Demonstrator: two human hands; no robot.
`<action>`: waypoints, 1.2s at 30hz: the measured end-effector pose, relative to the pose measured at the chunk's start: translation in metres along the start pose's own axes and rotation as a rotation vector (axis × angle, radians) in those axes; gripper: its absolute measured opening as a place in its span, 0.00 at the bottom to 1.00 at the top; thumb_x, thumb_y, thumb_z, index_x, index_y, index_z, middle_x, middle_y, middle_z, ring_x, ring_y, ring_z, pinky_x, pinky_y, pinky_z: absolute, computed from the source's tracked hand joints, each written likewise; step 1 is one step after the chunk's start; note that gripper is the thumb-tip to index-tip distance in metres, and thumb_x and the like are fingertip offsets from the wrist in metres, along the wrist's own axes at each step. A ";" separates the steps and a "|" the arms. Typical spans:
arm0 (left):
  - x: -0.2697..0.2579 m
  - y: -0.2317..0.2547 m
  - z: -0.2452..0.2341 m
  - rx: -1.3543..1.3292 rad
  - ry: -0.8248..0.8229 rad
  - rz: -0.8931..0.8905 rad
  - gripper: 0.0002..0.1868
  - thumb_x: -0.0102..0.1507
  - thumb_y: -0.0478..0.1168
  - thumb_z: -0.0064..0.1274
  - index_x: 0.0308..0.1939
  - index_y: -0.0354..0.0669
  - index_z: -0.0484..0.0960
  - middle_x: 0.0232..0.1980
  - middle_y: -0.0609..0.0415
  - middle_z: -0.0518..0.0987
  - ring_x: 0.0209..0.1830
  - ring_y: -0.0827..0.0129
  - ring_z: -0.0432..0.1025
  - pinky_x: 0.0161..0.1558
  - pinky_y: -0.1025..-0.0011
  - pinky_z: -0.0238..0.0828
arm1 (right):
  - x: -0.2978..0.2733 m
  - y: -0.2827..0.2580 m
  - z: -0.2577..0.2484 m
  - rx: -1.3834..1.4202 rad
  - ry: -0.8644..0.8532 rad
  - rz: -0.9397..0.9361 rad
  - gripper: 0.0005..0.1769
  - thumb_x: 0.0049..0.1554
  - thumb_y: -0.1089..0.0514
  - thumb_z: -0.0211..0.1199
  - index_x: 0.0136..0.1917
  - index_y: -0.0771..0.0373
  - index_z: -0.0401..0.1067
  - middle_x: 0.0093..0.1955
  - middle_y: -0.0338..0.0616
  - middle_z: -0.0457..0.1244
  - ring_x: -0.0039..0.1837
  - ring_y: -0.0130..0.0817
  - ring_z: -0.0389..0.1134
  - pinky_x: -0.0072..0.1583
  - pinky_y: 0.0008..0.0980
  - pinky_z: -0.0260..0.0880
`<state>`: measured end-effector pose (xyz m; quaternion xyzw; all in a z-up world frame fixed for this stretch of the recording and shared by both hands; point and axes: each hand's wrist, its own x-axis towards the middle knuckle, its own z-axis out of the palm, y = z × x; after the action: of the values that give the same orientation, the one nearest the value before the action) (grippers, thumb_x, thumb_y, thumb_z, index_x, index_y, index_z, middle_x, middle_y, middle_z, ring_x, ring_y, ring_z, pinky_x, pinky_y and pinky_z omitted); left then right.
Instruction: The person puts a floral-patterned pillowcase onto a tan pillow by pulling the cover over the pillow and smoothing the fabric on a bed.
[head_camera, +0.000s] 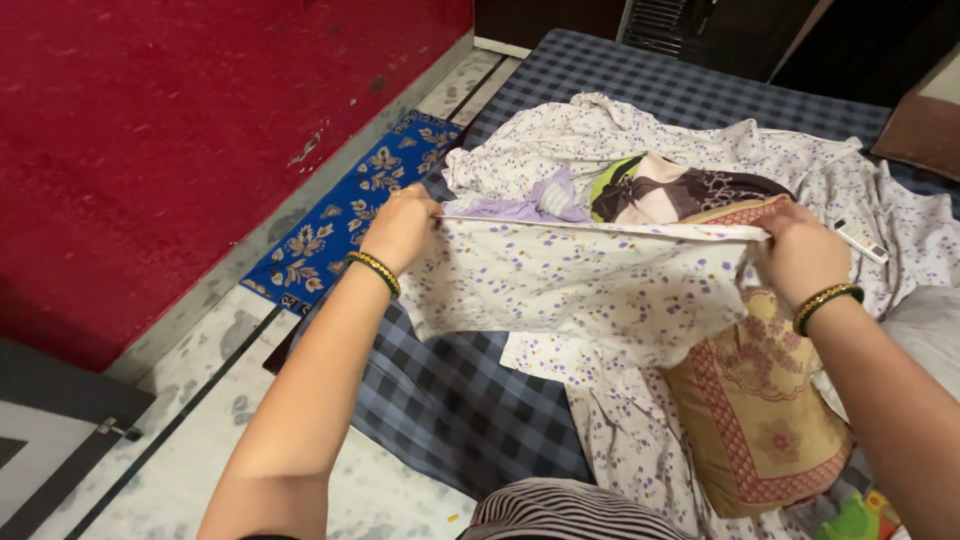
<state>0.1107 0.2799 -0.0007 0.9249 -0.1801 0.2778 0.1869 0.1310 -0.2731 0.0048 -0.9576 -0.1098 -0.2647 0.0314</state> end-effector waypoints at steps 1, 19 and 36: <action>0.000 0.000 0.000 -0.002 0.000 0.006 0.10 0.57 0.32 0.53 0.39 0.43 0.89 0.44 0.43 0.81 0.47 0.46 0.76 0.50 0.56 0.73 | 0.002 0.008 0.003 -0.002 0.002 0.006 0.10 0.58 0.53 0.63 0.51 0.54 0.81 0.56 0.45 0.68 0.52 0.50 0.71 0.54 0.47 0.72; -0.008 -0.005 -0.017 0.038 0.317 -0.244 0.12 0.63 0.47 0.60 0.36 0.42 0.86 0.38 0.46 0.82 0.40 0.49 0.77 0.40 0.56 0.73 | -0.015 0.024 -0.020 -0.038 0.055 -0.088 0.16 0.64 0.49 0.59 0.63 0.45 0.78 0.64 0.51 0.68 0.56 0.50 0.70 0.56 0.47 0.71; -0.072 -0.030 -0.043 0.396 0.463 -0.378 0.04 0.64 0.37 0.56 0.37 0.45 0.85 0.41 0.47 0.79 0.45 0.47 0.73 0.47 0.52 0.73 | -0.035 -0.008 0.004 0.599 -0.404 0.005 0.12 0.62 0.51 0.62 0.49 0.59 0.80 0.41 0.43 0.71 0.42 0.39 0.69 0.47 0.39 0.71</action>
<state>0.0479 0.3414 -0.0166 0.8726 0.0986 0.4701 0.0882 0.1020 -0.2721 -0.0166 -0.9391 -0.1841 -0.0259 0.2891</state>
